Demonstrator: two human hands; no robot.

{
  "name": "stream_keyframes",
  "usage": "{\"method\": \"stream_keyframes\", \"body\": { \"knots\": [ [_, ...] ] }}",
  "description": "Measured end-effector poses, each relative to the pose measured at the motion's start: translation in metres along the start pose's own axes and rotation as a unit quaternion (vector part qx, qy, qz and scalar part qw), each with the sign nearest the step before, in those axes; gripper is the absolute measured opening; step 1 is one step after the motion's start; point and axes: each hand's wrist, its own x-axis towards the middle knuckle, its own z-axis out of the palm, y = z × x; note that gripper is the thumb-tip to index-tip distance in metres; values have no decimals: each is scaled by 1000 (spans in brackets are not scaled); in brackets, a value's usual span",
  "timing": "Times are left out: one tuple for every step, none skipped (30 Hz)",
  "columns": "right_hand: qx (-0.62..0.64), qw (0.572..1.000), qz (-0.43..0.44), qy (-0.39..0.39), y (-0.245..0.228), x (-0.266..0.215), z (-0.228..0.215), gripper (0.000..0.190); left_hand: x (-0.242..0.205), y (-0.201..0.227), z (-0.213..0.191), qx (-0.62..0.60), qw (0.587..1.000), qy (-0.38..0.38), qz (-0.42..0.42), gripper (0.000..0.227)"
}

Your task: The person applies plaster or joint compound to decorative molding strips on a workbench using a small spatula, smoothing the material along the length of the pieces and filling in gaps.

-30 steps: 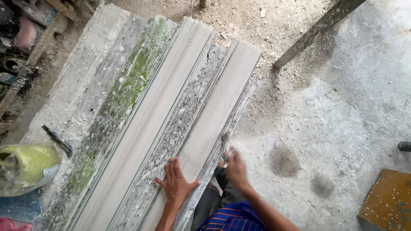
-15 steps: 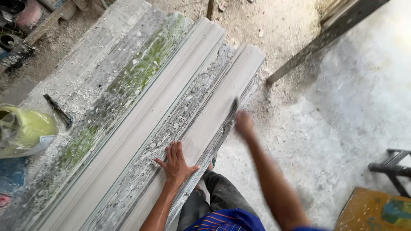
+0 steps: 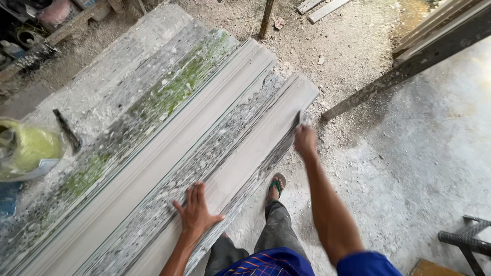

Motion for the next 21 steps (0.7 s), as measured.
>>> {"method": "stream_keyframes", "body": {
  "knots": [
    [-94, 993, -66, 37, 23, -1, 12, 33, -2, 1, -9, -33, 999, 5, -13, 156],
    [-189, 970, -133, 75, 45, 1, 19, 44, -3, 7, -17, -69, 997, 10, -26, 153],
    [-190, 970, -136, 73, 37, -15, 18, 44, -2, 5, -14, -70, 997, 12, -30, 153],
    [-136, 986, -84, 42, 31, -30, 16, 38, 1, 4, -11, -47, 998, -17, -50, 160],
    [-82, 996, -31, 11, 25, -44, 14, 55, 4, 4, -6, -24, 996, -45, -70, 167],
    [-81, 996, -24, 4, 21, 15, -7, 55, 8, 5, -6, -18, 996, -52, -74, 167],
    [-147, 987, -59, -3, 18, 73, -26, 35, 11, 7, -5, 0, 994, -67, -87, 173],
    [-211, 973, -93, -7, 18, 130, -45, 29, 15, 7, -6, 18, 992, -82, -95, 178],
    [-209, 974, -85, -12, 0, 151, -82, 29, 13, 6, -7, 25, 991, -90, -95, 178],
    [-43, 998, -17, -37, -23, 174, -119, 20, 10, 10, -6, 11, 993, -62, -102, 177],
    [124, 989, 53, -59, -47, 196, -154, 21, 6, 10, -5, -3, 994, -34, -109, 177],
    [120, 989, 57, -66, -51, 189, -170, 21, 4, 13, -6, -3, 993, -39, -116, 177],
    [91, 994, -33, -49, -55, 181, -185, 20, 1, 13, -6, 0, 991, -44, -124, 179],
    [59, 990, -126, -32, -63, 175, -203, 30, -1, 17, -1, -2, 990, -46, -134, 182],
    [52, 990, -127, -40, -55, 163, -198, 30, 22, 22, -5, -7, 989, -50, -142, 182],
    [102, 983, -127, -83, -36, 139, -186, 24, 14, 22, -3, 23, 989, -49, -140, 173],
    [153, 973, -123, -125, -17, 113, -176, 22, 5, 21, 1, 53, 988, -50, -136, 165],
    [148, 972, -115, -143, 31, 106, -154, 22, -6, 28, -7, 53, 985, -62, -152, 165],
    [24, 954, -212, -212, 79, 96, -135, 22, -18, 35, -16, 22, 993, -14, -118, 158],
    [-94, 907, -314, -266, 120, 92, -117, 25, -10, 39, -27, -7, 996, 48, -77, 152],
    [-92, 903, -317, -273, 128, 70, -93, 25, -8, 37, -30, -4, 995, 50, -85, 152]
  ]
}}
